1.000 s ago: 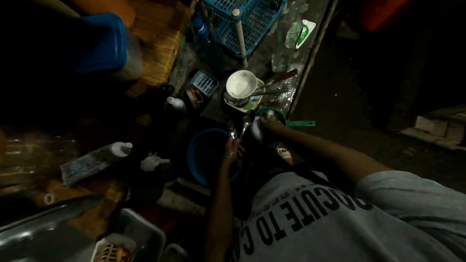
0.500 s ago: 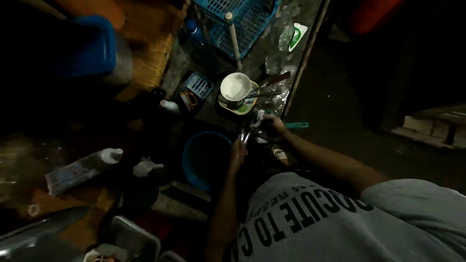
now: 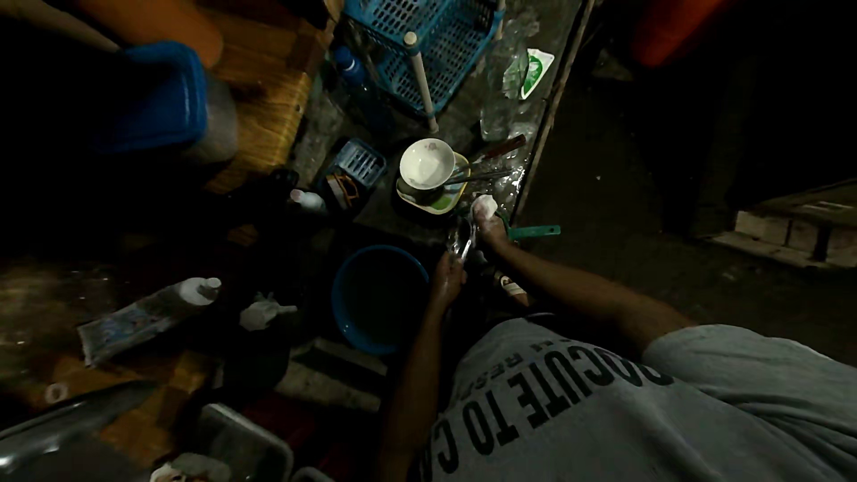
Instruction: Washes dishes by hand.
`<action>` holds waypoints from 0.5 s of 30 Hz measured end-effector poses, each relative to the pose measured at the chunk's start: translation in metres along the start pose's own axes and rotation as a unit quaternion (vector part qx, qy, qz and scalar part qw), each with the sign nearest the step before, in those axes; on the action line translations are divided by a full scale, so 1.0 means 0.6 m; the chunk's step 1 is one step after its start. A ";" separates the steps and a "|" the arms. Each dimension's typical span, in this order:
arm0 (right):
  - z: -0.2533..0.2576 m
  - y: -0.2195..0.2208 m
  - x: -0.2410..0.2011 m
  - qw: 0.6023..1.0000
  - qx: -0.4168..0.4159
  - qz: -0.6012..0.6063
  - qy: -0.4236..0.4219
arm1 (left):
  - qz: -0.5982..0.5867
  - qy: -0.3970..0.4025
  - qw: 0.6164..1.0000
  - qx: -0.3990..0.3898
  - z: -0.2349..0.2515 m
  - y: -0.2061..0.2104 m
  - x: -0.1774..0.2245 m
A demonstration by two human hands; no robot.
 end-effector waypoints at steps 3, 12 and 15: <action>-0.021 0.005 0.002 0.996 -0.085 0.026 0.007 | -0.020 -0.016 1.000 0.002 0.003 -0.009 -0.006; 0.012 -0.009 -0.047 0.852 -0.243 -0.448 -0.120 | 0.065 -0.074 0.994 0.057 -0.034 -0.065 -0.051; 0.001 0.000 -0.048 0.742 -0.270 -0.601 -0.124 | 0.071 -0.080 0.991 0.085 -0.054 -0.089 -0.054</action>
Point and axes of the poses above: each hand's wrist, its own z-axis towards the middle knuckle, its own y-axis out of the palm, x = y × z, the point moved 4 cm from there along z, towards the middle knuckle, and after that the axes turned 1 degree about x, right-handed, at the moved point
